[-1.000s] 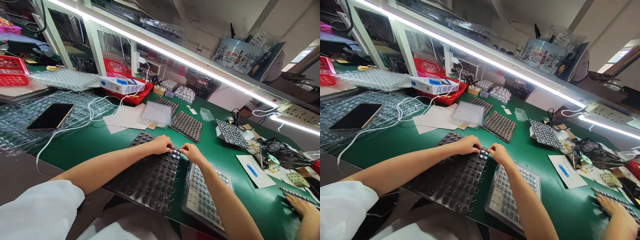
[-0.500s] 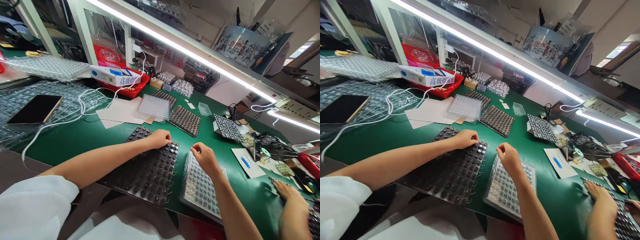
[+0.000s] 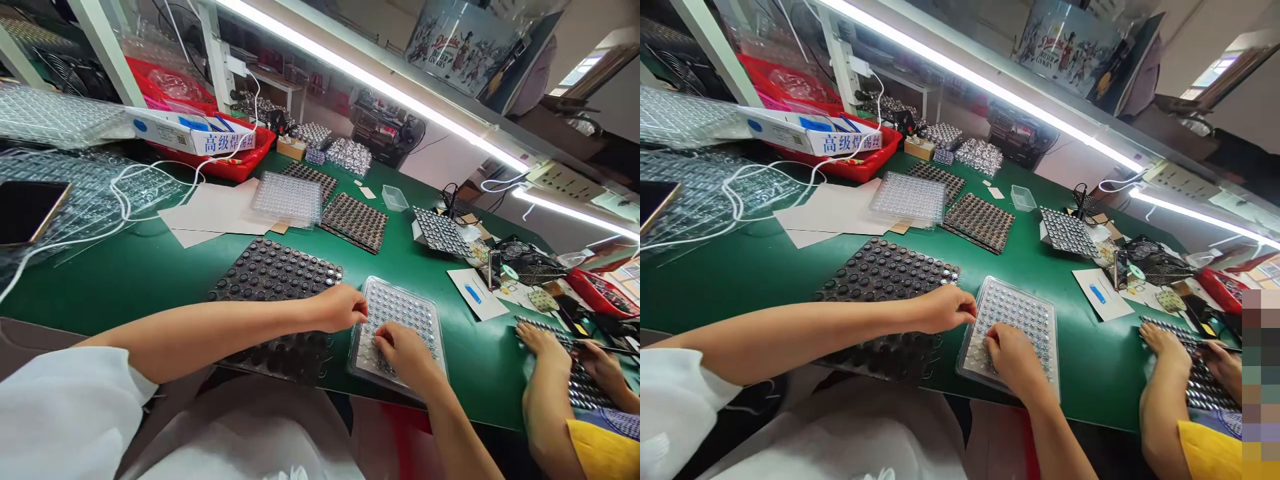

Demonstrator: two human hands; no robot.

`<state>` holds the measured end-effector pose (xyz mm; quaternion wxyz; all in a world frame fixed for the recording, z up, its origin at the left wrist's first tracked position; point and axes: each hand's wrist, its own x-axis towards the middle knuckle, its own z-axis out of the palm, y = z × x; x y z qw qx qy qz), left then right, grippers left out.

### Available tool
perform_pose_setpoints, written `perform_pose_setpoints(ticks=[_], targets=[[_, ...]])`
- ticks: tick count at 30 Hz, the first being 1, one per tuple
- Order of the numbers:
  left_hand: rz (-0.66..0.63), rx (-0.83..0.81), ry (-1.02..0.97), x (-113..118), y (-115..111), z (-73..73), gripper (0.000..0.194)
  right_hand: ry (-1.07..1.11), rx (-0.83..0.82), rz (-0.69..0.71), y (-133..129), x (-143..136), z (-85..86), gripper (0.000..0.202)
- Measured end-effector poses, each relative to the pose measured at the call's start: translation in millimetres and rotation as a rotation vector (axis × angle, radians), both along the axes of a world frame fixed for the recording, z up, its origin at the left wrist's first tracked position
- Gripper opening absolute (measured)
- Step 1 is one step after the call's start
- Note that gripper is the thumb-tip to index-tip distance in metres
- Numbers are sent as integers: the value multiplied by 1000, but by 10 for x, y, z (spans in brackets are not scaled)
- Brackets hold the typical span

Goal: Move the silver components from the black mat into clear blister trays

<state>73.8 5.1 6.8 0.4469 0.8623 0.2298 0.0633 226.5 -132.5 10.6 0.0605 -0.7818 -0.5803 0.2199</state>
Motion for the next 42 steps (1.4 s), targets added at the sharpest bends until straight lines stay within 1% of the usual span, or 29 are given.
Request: perform_pose_setpoints(ticks=[3, 7, 10, 12, 15, 19, 23, 25, 27, 31, 32, 34, 36, 39, 42], targets=[[-63, 42, 81, 118, -95, -83, 15, -72, -6, -37, 4, -18, -6, 11], [-124, 207, 183, 213, -191, -109, 14, -111, 73, -71, -37, 85, -53, 7], [-124, 312, 232, 257, -262, -101, 14, -66, 162, -85, -75, 211, -86, 10], [-114, 336, 233, 271, -297, -108, 14, -40, 201, -82, -88, 273, -92, 12], [-86, 344, 204, 278, -315, -137, 15, -36, 218, -64, -61, 312, -78, 13], [-117, 356, 237, 294, -310, -143, 15, -79, 219, -46, 107, 310, -14, 13], [-127, 346, 241, 276, -288, -104, 19, -134, 257, 7, 440, 282, 87, 12], [-124, 312, 185, 214, -215, -88, 24, -128, 262, 58, 641, 252, 128, 13], [-77, 308, 130, 116, -60, -77, 25, -77, 252, 116, 846, 206, 145, 15], [139, 451, 69, -107, 441, -77, 19, 62, 181, 187, 1223, 66, 93, 18], [173, 484, 66, -151, 569, -84, 20, 75, 162, 194, 1304, 24, 63, 18], [177, 503, 95, -213, 783, -111, 20, 76, 135, 204, 1438, -59, -4, 17], [147, 463, 135, -242, 926, -150, 20, 55, 118, 203, 1533, -123, -70, 17], [106, 397, 131, -251, 1029, -206, 22, 11, 98, 189, 1605, -170, -138, 16], [89, 360, 113, -259, 1061, -231, 18, -32, 101, 172, 1613, -181, -153, 15]])
